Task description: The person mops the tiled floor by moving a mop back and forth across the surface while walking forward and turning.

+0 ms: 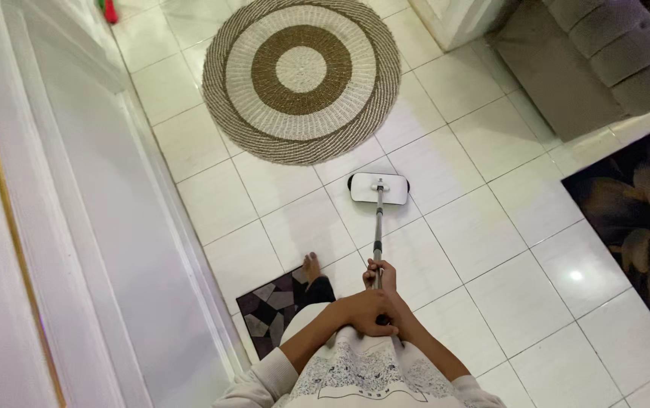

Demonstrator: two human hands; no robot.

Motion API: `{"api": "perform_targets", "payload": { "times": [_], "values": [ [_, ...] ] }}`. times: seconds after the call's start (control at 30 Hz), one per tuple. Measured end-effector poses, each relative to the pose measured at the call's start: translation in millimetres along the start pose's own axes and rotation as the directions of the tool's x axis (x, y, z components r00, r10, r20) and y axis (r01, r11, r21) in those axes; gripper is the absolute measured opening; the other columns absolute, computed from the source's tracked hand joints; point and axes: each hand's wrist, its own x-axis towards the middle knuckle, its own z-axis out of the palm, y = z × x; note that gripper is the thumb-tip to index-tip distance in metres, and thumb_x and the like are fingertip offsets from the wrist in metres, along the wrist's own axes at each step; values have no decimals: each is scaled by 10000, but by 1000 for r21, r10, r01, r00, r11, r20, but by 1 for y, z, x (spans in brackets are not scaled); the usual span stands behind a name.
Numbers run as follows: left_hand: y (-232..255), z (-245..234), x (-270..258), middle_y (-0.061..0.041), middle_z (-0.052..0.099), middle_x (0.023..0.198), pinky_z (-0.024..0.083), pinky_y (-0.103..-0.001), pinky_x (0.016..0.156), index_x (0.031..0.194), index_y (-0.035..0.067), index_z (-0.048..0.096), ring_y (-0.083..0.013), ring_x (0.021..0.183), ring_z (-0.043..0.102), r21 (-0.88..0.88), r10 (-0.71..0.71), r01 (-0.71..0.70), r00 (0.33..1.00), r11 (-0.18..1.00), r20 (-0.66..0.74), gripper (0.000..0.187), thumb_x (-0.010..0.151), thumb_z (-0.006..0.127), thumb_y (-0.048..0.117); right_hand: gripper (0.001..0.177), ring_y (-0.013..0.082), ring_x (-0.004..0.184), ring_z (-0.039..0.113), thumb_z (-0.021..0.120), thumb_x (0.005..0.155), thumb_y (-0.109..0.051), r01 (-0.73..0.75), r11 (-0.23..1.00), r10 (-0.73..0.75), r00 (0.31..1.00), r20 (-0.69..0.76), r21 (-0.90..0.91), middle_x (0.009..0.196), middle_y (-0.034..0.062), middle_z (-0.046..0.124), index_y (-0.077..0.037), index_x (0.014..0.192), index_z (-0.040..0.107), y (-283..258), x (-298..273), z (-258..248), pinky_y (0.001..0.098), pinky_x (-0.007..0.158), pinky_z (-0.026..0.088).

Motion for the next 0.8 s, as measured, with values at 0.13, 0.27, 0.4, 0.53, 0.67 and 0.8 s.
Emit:
{"api": "perform_targets", "payload": {
  "times": [0.13, 0.27, 0.4, 0.53, 0.67, 0.8],
  "values": [
    [-15, -10, 5, -51, 696, 737, 512, -386, 697, 977, 140, 795, -230, 661, 620, 70, 130, -127, 991, 989, -39, 242, 889, 691, 339, 173, 98, 491, 490, 508, 937, -159, -23, 999, 23, 1000, -3, -26, 693, -2, 578, -15, 993, 586, -5, 9, 4, 232, 493, 496],
    [-34, -33, 10, -56, 699, 749, 518, -381, 653, 936, 131, 785, -226, 682, 642, 22, 117, -117, 993, 993, -18, 221, 854, 678, 306, 147, 106, 510, 499, 547, 938, -170, -107, 994, 107, 994, 7, 5, 724, 32, 606, -23, 930, 547, -24, 26, 27, 211, 495, 483],
    [-51, -57, 19, -57, 700, 723, 520, -387, 676, 811, 115, 749, -230, 674, 647, 97, 90, -94, 995, 991, 52, 224, 875, 690, 321, 127, 105, 518, 496, 561, 928, -156, -165, 986, 166, 986, -17, 31, 733, 47, 611, -48, 877, 519, -31, 41, 53, 222, 492, 483],
    [-67, -89, 26, -70, 704, 757, 529, -390, 697, 847, 102, 736, -246, 687, 649, 79, 197, -199, 980, 977, 37, 198, 865, 692, 294, 191, 107, 502, 491, 573, 944, -175, -123, 983, 111, 990, -91, -137, 648, 29, 510, -25, 833, 533, -36, 62, 74, 229, 463, 472],
    [-80, -113, 30, -75, 709, 775, 547, -381, 665, 888, 90, 754, -245, 670, 663, 58, 123, -128, 989, 990, 79, 202, 844, 701, 280, 174, 103, 469, 460, 564, 945, -155, -40, 988, 28, 996, -83, -147, 634, 29, 539, -67, 801, 518, -36, 81, 84, 234, 431, 442],
    [-71, -132, 38, -71, 719, 746, 538, -381, 670, 909, 107, 779, -248, 666, 660, 49, 127, -132, 988, 990, 92, 208, 819, 716, 283, 129, 80, 462, 445, 559, 949, -139, -40, 993, 36, 998, -44, -111, 624, -7, 523, -76, 839, 536, -49, 95, 94, 234, 423, 418]
  ]
}}
